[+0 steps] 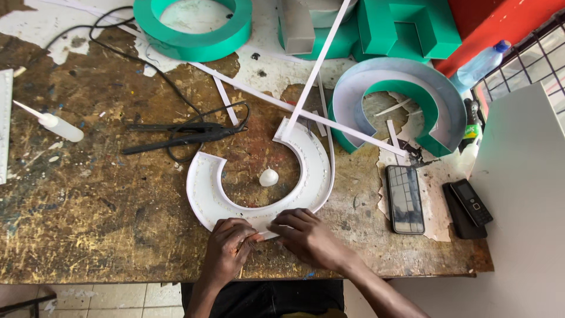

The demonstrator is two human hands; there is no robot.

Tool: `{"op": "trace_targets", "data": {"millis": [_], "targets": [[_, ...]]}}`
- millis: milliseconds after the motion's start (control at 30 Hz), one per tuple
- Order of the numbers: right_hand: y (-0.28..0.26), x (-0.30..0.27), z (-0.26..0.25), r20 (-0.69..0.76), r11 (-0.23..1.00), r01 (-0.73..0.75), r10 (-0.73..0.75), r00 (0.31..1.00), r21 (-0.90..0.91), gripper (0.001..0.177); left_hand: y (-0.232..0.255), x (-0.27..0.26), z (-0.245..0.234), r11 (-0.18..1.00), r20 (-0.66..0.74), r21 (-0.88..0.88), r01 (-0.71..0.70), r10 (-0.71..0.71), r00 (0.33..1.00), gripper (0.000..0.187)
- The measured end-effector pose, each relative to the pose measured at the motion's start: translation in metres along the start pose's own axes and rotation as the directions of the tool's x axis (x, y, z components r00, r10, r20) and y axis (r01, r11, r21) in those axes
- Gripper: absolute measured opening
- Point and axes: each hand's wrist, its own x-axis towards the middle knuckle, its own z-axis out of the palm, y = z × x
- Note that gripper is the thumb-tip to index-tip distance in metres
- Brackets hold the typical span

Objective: The person applies glue from a white bottle to a curved white plastic frame and presses a flexible LED strip into place. They continue to apply adhesive and secure the strip along the curve of the frame, working on a cluttered wooden workbench.

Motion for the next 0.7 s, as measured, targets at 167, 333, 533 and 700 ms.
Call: {"op": "trace_targets", "data": {"millis": [167, 333, 533, 700], "targets": [[0.028, -0.011, 0.029, -0.106, 1.0, 0.009, -0.011, 0.994, -0.022, 0.026, -0.005, -0.003, -0.014, 0.998, 0.078, -0.044, -0.051, 0.054, 0.996, 0.033], [0.039, -0.019, 0.036, -0.14, 0.992, -0.122, 0.115, 0.983, -0.038, 0.039, -0.004, -0.01, -0.044, 0.999, 0.089, 0.018, -0.046, 0.044, 0.995, 0.043], [0.02, -0.011, 0.044, -0.152, 0.986, -0.054, 0.03, 0.988, -0.16, 0.021, -0.017, -0.018, -0.038, 0.984, 0.138, 0.127, -0.124, 0.107, 0.985, 0.012], [0.021, -0.011, 0.057, -0.115, 0.968, 0.032, -0.062, 0.991, -0.249, 0.042, -0.019, -0.018, -0.02, 0.971, 0.053, 0.179, -0.16, 0.153, 0.987, 0.013]]}}
